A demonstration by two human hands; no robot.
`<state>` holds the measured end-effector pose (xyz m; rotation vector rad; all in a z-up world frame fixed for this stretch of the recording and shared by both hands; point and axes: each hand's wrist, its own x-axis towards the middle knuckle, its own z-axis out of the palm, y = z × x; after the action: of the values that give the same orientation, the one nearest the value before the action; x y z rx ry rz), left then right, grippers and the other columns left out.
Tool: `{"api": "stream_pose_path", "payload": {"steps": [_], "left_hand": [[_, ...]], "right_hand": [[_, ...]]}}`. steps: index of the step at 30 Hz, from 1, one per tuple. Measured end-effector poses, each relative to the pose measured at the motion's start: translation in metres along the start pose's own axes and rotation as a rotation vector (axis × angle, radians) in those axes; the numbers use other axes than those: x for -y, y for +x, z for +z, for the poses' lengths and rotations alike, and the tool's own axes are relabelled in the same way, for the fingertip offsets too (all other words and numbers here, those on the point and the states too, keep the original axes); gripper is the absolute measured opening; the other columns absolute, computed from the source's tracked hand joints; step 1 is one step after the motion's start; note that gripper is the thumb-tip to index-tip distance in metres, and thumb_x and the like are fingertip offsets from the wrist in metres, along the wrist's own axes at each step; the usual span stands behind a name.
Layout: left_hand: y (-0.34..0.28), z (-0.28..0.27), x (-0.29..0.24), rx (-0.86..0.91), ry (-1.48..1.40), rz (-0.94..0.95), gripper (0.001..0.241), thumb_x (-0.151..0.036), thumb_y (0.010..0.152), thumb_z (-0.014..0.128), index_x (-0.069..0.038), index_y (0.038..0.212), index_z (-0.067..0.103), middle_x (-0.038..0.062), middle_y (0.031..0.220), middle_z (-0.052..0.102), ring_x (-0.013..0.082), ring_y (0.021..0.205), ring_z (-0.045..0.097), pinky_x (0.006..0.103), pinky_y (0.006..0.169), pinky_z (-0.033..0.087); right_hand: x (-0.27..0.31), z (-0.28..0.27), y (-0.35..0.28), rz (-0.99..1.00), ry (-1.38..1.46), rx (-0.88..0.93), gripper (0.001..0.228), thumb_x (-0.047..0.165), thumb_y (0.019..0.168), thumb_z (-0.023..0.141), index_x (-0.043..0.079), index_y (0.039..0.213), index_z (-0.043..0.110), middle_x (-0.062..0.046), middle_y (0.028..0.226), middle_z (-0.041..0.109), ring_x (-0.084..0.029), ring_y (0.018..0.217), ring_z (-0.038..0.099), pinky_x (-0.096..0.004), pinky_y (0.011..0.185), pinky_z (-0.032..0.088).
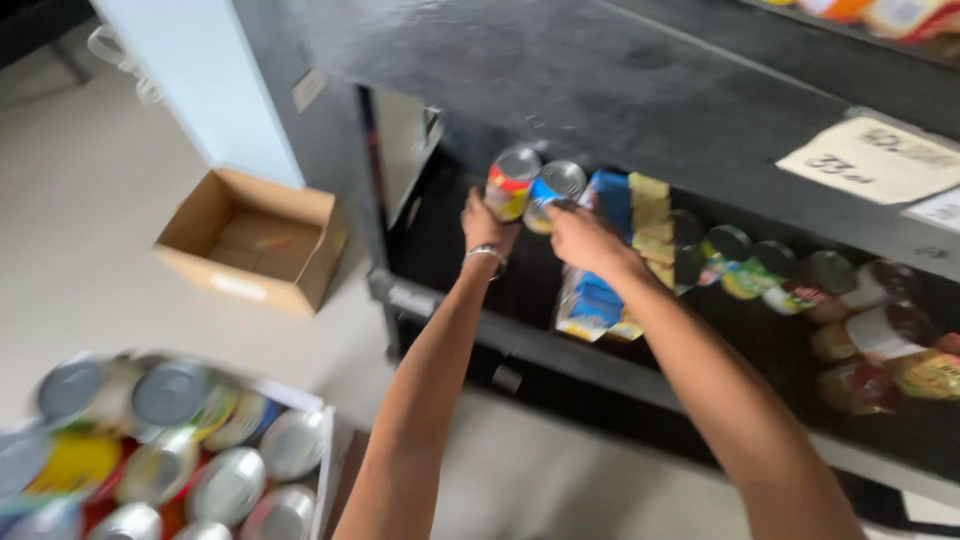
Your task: Transferring canned goods and food packets from a container onto store shelves.
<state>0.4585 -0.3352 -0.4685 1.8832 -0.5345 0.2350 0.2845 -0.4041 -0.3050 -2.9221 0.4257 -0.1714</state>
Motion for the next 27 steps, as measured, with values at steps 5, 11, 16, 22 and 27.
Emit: {"api": "stream_pose_path", "payload": {"steps": [5, 11, 16, 22, 27], "left_hand": [[-0.085, -0.170, -0.069, 0.274, -0.209, -0.039, 0.062, -0.020, 0.074, 0.089, -0.006, 0.127, 0.060, 0.018, 0.117, 0.073, 0.0326, 0.108, 0.071, 0.0399, 0.093, 0.058], [-0.188, -0.426, -0.185, 0.270, -0.297, -0.178, 0.047, -0.019, 0.085, 0.080, -0.002, 0.120, 0.052, 0.017, 0.103, 0.071, 0.0318, 0.097, 0.071, 0.0391, 0.078, 0.057], [-0.233, -0.572, -0.180, 0.331, -0.191, -0.395, 0.027, -0.019, 0.094, 0.071, -0.002, 0.106, 0.053, 0.016, 0.086, 0.070, 0.0306, 0.078, 0.073, 0.0401, 0.071, 0.058], [-0.248, -0.680, -0.095, 0.122, 0.011, -0.473, 0.028, -0.015, 0.091, 0.064, -0.004, 0.116, 0.058, 0.016, 0.097, 0.070, 0.0299, 0.084, 0.075, 0.0400, 0.076, 0.061], [-0.196, -0.715, -0.013, -0.083, 0.395, -0.423, 0.073, -0.018, 0.086, 0.082, -0.004, 0.146, 0.043, 0.026, 0.134, 0.054, 0.0445, 0.122, 0.055, 0.0512, 0.104, 0.049]], "right_hand": [[0.114, -0.052, -0.091, -0.304, 0.215, -0.288, 0.042, 0.009, 0.093, 0.068, 0.004, 0.134, 0.063, -0.020, 0.127, 0.069, -0.040, 0.121, 0.064, -0.049, 0.113, 0.042], [0.245, -0.062, -0.177, -0.261, 0.524, -0.215, 0.040, 0.005, 0.095, 0.070, 0.003, 0.135, 0.062, -0.019, 0.127, 0.069, -0.042, 0.120, 0.065, -0.046, 0.109, 0.049], [0.330, -0.047, -0.199, -0.335, 0.612, -0.088, 0.038, 0.005, 0.094, 0.071, 0.004, 0.131, 0.063, -0.020, 0.122, 0.068, -0.041, 0.117, 0.066, -0.043, 0.095, 0.055], [0.440, -0.025, -0.180, -0.461, 0.673, 0.047, 0.045, 0.007, 0.088, 0.074, 0.002, 0.131, 0.061, -0.020, 0.120, 0.069, -0.039, 0.113, 0.067, -0.042, 0.095, 0.055], [0.498, 0.004, -0.175, -0.360, 0.765, 0.195, 0.042, 0.011, 0.092, 0.074, 0.003, 0.132, 0.063, -0.019, 0.129, 0.069, -0.034, 0.121, 0.067, -0.039, 0.099, 0.055]]}}
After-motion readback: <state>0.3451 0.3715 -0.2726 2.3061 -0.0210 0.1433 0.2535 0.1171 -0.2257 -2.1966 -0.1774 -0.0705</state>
